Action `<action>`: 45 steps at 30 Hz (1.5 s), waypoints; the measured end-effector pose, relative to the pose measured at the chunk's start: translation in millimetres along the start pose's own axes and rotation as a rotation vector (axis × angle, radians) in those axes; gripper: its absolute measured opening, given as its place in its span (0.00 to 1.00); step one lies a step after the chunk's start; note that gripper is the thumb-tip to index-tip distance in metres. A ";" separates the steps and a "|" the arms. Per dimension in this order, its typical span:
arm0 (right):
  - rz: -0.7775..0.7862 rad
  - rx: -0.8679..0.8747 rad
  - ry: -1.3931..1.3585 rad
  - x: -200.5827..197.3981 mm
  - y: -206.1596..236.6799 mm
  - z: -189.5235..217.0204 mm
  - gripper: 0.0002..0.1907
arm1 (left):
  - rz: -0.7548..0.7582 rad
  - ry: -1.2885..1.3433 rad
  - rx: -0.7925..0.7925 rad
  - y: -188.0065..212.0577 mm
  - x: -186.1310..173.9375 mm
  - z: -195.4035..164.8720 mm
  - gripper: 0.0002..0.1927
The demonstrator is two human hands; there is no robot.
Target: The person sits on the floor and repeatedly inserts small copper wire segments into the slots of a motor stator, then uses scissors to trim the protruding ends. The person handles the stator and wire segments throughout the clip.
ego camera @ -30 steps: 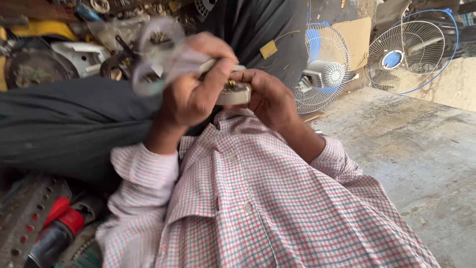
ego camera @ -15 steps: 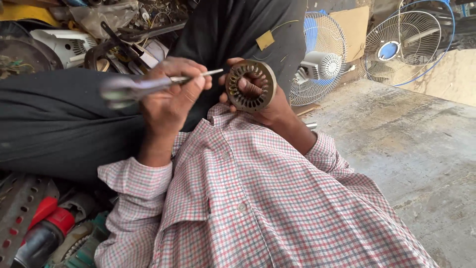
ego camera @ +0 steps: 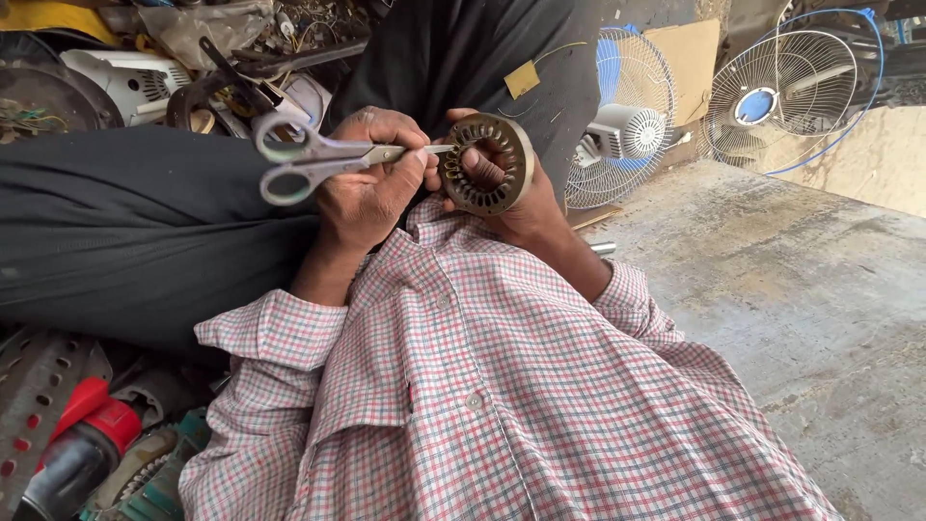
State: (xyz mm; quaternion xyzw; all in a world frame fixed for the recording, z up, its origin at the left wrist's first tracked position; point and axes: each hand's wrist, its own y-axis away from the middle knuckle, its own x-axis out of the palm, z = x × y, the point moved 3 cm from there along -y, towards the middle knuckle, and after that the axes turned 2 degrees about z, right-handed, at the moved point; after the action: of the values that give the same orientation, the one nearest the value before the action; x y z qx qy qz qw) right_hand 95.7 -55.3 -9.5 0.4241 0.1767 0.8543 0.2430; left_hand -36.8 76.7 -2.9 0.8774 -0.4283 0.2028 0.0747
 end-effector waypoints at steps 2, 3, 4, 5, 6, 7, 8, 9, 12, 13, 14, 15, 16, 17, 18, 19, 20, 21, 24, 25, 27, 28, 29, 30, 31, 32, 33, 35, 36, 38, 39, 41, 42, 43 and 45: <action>0.066 -0.058 0.035 0.3 -1.3 -1.2 0.28 | -0.002 -0.049 -0.036 -2.0 0.9 2.2 0.06; 0.100 -0.083 0.054 0.2 -1.6 -2.0 0.28 | -0.012 -0.084 -0.061 -2.8 1.5 3.2 0.06; 0.108 -0.092 0.077 -0.6 -2.8 -3.2 0.27 | -0.021 -0.123 -0.082 -3.8 2.5 4.2 0.05; 0.117 -0.103 0.104 -1.6 -4.1 -3.6 0.27 | -0.015 -0.178 -0.037 -5.1 4.2 3.1 0.05; 0.125 -0.112 0.129 -2.2 -5.2 -4.1 0.27 | -0.009 -0.234 0.007 -6.5 6.3 2.2 0.05; 0.130 -0.132 0.149 -2.1 -6.3 -4.7 0.26 | -0.001 -0.290 0.048 -7.6 8.2 1.1 0.05; 0.132 -0.151 0.170 -1.6 -6.6 -4.1 0.26 | 0.003 -0.355 0.062 -9.0 9.0 0.4 0.05; 0.137 -0.173 0.196 -0.2 -7.3 -2.0 0.26 | 0.007 -0.417 0.083 -10.6 9.7 -0.3 0.05; 0.111 -0.102 0.118 -0.1 -8.2 -3.4 0.26 | -0.001 -0.392 0.112 -11.8 7.2 -5.4 0.04; 0.111 -0.098 0.116 0.9 -9.2 -2.5 0.26 | -0.006 -0.344 0.111 -10.9 6.1 -8.1 0.04; 0.104 -0.089 0.107 2.4 -9.2 -3.4 0.27 | -0.052 -0.230 0.107 -9.4 3.1 -11.8 0.05; 0.092 -0.077 0.092 4.0 -8.6 -5.5 0.27 | -0.097 -0.117 0.095 -7.2 -0.1 -16.3 0.05; 0.067 -0.070 0.074 4.9 -8.9 -7.0 0.28 | -0.139 -0.005 0.082 -5.3 -2.6 -20.8 0.06; 0.045 -0.064 0.061 4.8 -9.8 -7.1 0.28 | -0.128 0.024 0.094 -4.4 -2.6 -25.9 0.06; 0.028 -0.055 0.048 4.8 -10.1 -7.5 0.29 | -0.121 0.051 0.107 -3.5 -2.9 -31.5 0.07; 0.028 -0.047 0.022 5.6 -10.4 -8.5 0.29 | -0.114 0.072 0.120 -3.3 -3.0 -36.5 0.08; 0.022 -0.042 0.000 5.3 -10.3 -8.2 0.30 | -0.159 -0.140 0.121 -3.5 -4.0 -40.9 0.07; 0.010 -0.041 -0.022 4.6 -9.3 -7.6 0.30 | -0.196 -0.347 0.118 -4.3 -4.7 -43.9 0.07; 0.048 -0.028 -0.010 3.1 -9.0 -3.8 0.30 | -0.067 -0.602 -0.006 -12.8 1.1 -32.4 0.05; 0.048 -0.036 0.018 2.6 -9.3 -3.2 0.30 | 0.004 -0.638 -0.063 -15.2 2.7 -24.4 0.06; 0.055 -0.050 0.078 1.3 -10.6 -2.7 0.29 | -0.024 -0.673 0.021 -16.7 3.2 -12.9 0.07; 0.067 -0.053 0.083 1.0 -12.3 -3.1 0.29 | -0.028 -0.688 0.062 -16.5 2.6 -7.5 0.08; 0.067 -0.054 0.086 0.2 -12.3 -4.1 0.29 | -0.030 -0.690 0.038 -15.6 1.5 -1.2 0.08; 0.065 -0.052 0.088 -0.4 -11.8 -5.6 0.29 | -0.033 -0.691 0.012 -14.2 0.6 3.8 0.08; 0.069 -0.056 0.065 -0.9 -12.1 -6.5 0.29 | -0.043 -0.695 -0.007 -13.2 -0.2 6.9 0.08; 0.079 -0.060 0.044 -0.7 -12.8 -7.4 0.29 | -0.052 -0.677 -0.025 -12.9 -0.2 8.5 0.09; 0.089 -0.063 0.020 0.0 -13.1 -8.2 0.29 | -0.060 -0.661 -0.047 -12.8 0.3 8.6 0.09; 0.055 -0.058 0.044 0.5 -13.9 -8.8 0.28 | -0.079 -0.658 0.005 -14.6 3.8 3.6 0.09; 0.055 -0.053 0.063 0.7 -15.3 -8.4 0.27 | -0.094 -0.671 0.087 -16.4 6.7 -0.9 0.09; 0.006 -0.077 0.227 1.0 -16.8 -5.7 0.27 | -0.120 -0.683 0.138 -19.9 9.7 -5.9 0.09; -0.019 -0.094 0.312 0.4 -15.8 -3.6 0.27 | -0.122 -0.670 0.105 -21.4 10.1 -5.6 0.09; -0.027 -0.065 0.268 -0.9 -11.9 -1.8 0.28 | -0.103 -0.623 -0.028 -23.3 3.8 -3.8 0.10; -0.033 -0.052 0.251 -3.2 -8.9 0.4 0.29 | -0.083 -0.585 -0.124 -24.4 -3.7 -3.4 0.12; -0.014 -0.113 0.415 -5.5 -3.8 7.5 0.27 | -0.062 -0.546 -0.213 -26.4 -12.6 -5.3 0.13; 0.031 -0.195 0.510 -12.0 8.0 20.3 0.26 | -0.158 -0.412 0.105 -32.7 -43.8 -33.1 0.14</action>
State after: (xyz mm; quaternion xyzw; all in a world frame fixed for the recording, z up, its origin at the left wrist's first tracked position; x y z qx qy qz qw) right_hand 116.3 -66.7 -1.3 0.1728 0.1427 0.9500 0.2174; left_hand -45.1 138.7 10.1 0.9337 -0.3536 0.0350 -0.0445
